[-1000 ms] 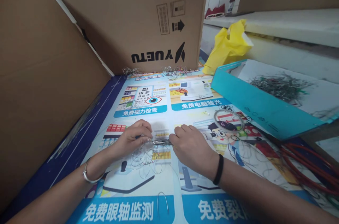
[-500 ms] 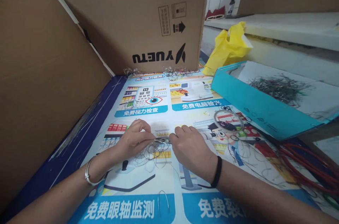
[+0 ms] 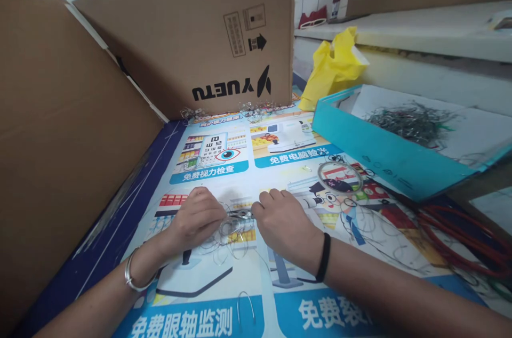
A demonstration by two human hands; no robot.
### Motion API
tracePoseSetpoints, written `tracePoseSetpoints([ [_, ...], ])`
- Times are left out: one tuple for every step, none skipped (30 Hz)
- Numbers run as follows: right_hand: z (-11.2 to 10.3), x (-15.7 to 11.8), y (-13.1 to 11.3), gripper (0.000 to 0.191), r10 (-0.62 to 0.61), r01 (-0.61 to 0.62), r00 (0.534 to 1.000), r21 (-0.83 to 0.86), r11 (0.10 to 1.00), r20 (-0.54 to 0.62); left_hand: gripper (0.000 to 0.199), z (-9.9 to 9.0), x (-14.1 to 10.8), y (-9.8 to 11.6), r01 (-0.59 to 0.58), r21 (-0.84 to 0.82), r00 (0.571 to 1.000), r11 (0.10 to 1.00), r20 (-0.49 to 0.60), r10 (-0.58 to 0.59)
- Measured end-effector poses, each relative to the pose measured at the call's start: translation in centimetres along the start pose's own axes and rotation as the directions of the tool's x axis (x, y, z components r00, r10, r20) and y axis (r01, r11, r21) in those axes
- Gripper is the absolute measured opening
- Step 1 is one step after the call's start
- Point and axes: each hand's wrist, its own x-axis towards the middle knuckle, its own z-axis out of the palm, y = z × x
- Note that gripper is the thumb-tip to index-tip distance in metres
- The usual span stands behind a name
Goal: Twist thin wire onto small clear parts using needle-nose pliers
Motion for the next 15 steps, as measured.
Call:
tracePoseSetpoints([
  [0.03, 0.01, 0.04, 0.009, -0.009, 0.009, 1.0, -0.003, 1.0, -0.004, 0.013, 0.08, 0.0, -0.03, 0.013, -0.019, 1.0, 1.0, -0.019, -0.013],
  [0.04, 0.03, 0.06, 0.009, -0.018, 0.018, 1.0, -0.007, 1.0, -0.005, 0.013, 0.13, 0.01, -0.02, 0.026, -0.032, 0.999, 0.999, -0.03, -0.027],
  [0.03, 0.06, 0.08, 0.01, -0.027, 0.027, 1.0, -0.01, 1.0, -0.004, 0.012, 0.15, 0.05, 0.0, 0.038, -0.039, 0.999, 0.999, -0.034, -0.039],
  [0.0, 0.09, 0.08, 0.01, -0.035, 0.035, 0.999, -0.014, 0.999, -0.004, 0.012, 0.14, 0.1, 0.06, 0.049, -0.041, 0.998, 0.998, -0.03, -0.05],
  [-0.04, 0.11, 0.06, 0.01, -0.04, 0.04, 0.999, -0.017, 0.999, -0.004, 0.011, 0.1, 0.16, 0.12, 0.061, -0.041, 0.998, 0.997, -0.022, -0.062],
  [-0.09, 0.14, 0.02, 0.01, -0.045, 0.045, 0.999, -0.022, 0.999, -0.005, 0.011, 0.05, 0.22, 0.2, 0.074, -0.042, 0.997, 0.996, -0.014, -0.075],
  [-0.14, 0.16, -0.03, 0.01, -0.047, 0.047, 0.999, -0.026, 0.999, -0.006, 0.01, -0.01, 0.28, 0.28, 0.088, -0.046, 0.996, 0.995, -0.008, -0.088],
  [-0.2, 0.18, -0.1, 0.01, -0.047, 0.046, 0.999, -0.03, 0.998, -0.006, 0.009, -0.06, 0.33, 0.36, 0.101, -0.054, 0.995, 0.993, -0.003, -0.101],
  [-0.25, 0.2, -0.17, 0.01, -0.045, 0.045, 0.999, -0.032, 0.998, -0.006, 0.008, -0.09, 0.38, 0.42, 0.113, -0.065, 0.994, 0.991, 0.0, -0.113],
  [-0.29, 0.23, -0.24, 0.01, -0.043, 0.043, 0.999, -0.032, 0.999, -0.005, 0.008, -0.11, 0.4, 0.47, 0.122, -0.078, 0.993, 0.989, 0.0, -0.122],
  [-0.33, 0.27, -0.3, 0.009, -0.041, 0.041, 0.999, -0.031, 0.999, -0.006, 0.007, -0.11, 0.42, 0.5, 0.128, -0.091, 0.992, 0.988, -0.001, -0.129],
  [-0.35, 0.31, -0.34, 0.009, -0.042, 0.042, 0.999, -0.029, 0.999, -0.01, 0.007, -0.09, 0.41, 0.5, 0.132, -0.102, 0.991, 0.986, -0.001, -0.133],
  [-0.36, 0.34, -0.37, 0.009, -0.043, 0.043, 0.999, -0.028, 0.999, -0.015, 0.006, -0.06, 0.38, 0.48, 0.135, -0.11, 0.991, 0.985, 0.0, -0.136],
  [-0.36, 0.38, -0.37, 0.009, -0.046, 0.045, 0.999, -0.029, 0.999, -0.021, 0.007, -0.02, 0.35, 0.43, 0.138, -0.115, 0.99, 0.984, 0.0, -0.139],
  [-0.35, 0.4, -0.36, 0.01, -0.047, 0.046, 0.999, -0.031, 0.998, -0.026, 0.007, 0.03, 0.3, 0.36, 0.145, -0.119, 0.989, 0.982, 0.0, -0.146],
])
